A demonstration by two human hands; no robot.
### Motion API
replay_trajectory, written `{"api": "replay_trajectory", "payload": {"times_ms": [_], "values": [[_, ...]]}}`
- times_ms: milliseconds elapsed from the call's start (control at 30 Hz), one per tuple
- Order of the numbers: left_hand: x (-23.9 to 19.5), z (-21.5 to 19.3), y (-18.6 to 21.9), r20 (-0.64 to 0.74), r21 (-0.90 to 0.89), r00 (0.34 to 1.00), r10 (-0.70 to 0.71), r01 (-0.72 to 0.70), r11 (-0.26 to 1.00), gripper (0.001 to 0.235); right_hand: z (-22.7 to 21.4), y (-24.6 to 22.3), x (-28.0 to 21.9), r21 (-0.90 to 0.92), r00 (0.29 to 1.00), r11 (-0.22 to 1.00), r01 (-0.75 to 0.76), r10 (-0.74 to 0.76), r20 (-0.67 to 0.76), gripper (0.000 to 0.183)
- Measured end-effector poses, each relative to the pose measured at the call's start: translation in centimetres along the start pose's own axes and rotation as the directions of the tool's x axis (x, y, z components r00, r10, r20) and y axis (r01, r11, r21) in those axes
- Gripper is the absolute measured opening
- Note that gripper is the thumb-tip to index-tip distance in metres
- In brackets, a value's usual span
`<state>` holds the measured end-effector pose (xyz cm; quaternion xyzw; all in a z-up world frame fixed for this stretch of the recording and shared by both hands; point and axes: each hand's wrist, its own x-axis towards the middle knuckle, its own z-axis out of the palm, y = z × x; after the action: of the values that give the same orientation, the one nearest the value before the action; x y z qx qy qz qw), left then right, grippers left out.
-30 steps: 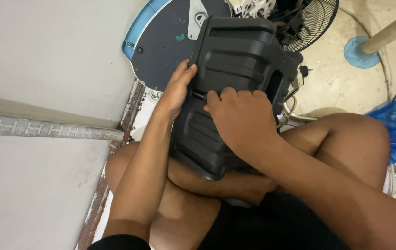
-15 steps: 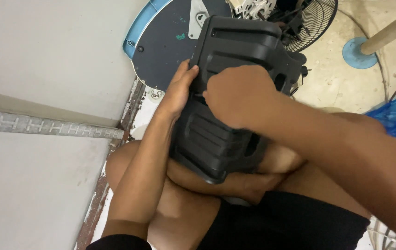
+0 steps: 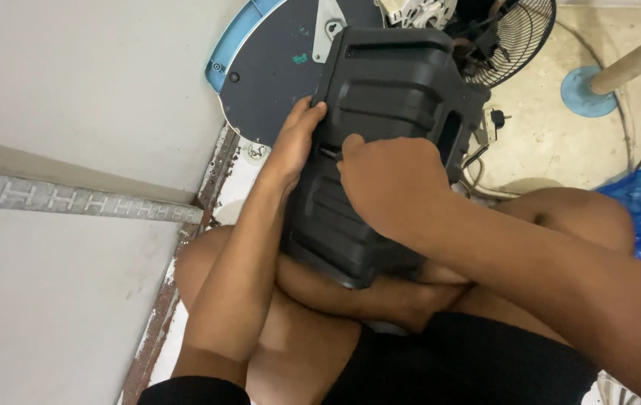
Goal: The person sits on the floor holding a black plastic housing on their lap and uses a screwdriver to unscrew and remove screws from its sides, repositioning the housing repeatedly to reach different screws and working the screws loose by hand.
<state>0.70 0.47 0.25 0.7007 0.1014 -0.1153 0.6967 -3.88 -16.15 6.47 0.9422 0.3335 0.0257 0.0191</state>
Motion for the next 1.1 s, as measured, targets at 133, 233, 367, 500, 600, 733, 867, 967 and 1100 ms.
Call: {"api": "replay_trajectory", "payload": {"times_ms": [133, 233, 367, 500, 600, 733, 867, 967, 1100], "values": [[0.2, 0.0, 0.5, -0.011, 0.0, 1.0, -0.019, 0.019, 1.0, 0.084, 0.8, 0.1, 0.1, -0.098, 0.996, 0.994, 0.038, -0.046, -0.074, 0.009], [-0.2, 0.0, 0.7, -0.017, 0.008, 1.0, -0.026, 0.026, 1.0, 0.083, 1.9, 0.2, -0.2, -0.195, 0.968, 0.98, 0.03, -0.077, -0.238, 0.016], [0.1, 0.0, 0.3, 0.005, 0.021, 1.0, -0.019, 0.019, 1.0, 0.083, 2.2, 0.4, -0.5, -0.168, 0.944, 0.986, -0.021, -0.035, -0.328, 0.024], [0.4, -0.1, -0.4, -0.001, 0.055, 1.0, 0.016, -0.016, 0.998, 0.078, 1.5, 0.4, -0.1, -0.202, 0.979, 0.979, -0.002, -0.039, -0.199, 0.015], [0.6, -0.3, -0.9, 0.0, 0.074, 0.999, 0.035, -0.035, 0.997, 0.07, 0.8, -0.4, 0.1, -0.179, 0.993, 0.983, -0.029, 0.008, -0.116, 0.019], [0.6, -0.2, -1.2, 0.006, 0.044, 0.996, 0.094, -0.094, 0.995, 0.063, 0.1, 0.1, 0.3, 0.013, 0.996, 0.999, -0.034, 0.035, -0.079, 0.02], [0.7, -0.5, -1.0, 0.021, 0.033, 0.999, 0.048, -0.048, 0.998, 0.071, -0.1, 0.7, 0.3, 0.025, 0.998, 0.997, -0.068, 0.069, -0.007, 0.018], [0.7, -0.4, -1.0, 0.026, 0.031, 0.999, 0.039, -0.04, 0.999, 0.073, -0.1, 1.0, 0.2, 0.058, 0.999, 0.998, -0.034, 0.035, -0.021, 0.02], [0.7, -0.3, -0.5, 0.005, 0.091, 1.0, 0.008, -0.008, 0.996, 0.079, -1.3, 0.9, 0.3, 0.172, 0.998, 0.984, -0.047, 0.039, 0.049, 0.024]]}}
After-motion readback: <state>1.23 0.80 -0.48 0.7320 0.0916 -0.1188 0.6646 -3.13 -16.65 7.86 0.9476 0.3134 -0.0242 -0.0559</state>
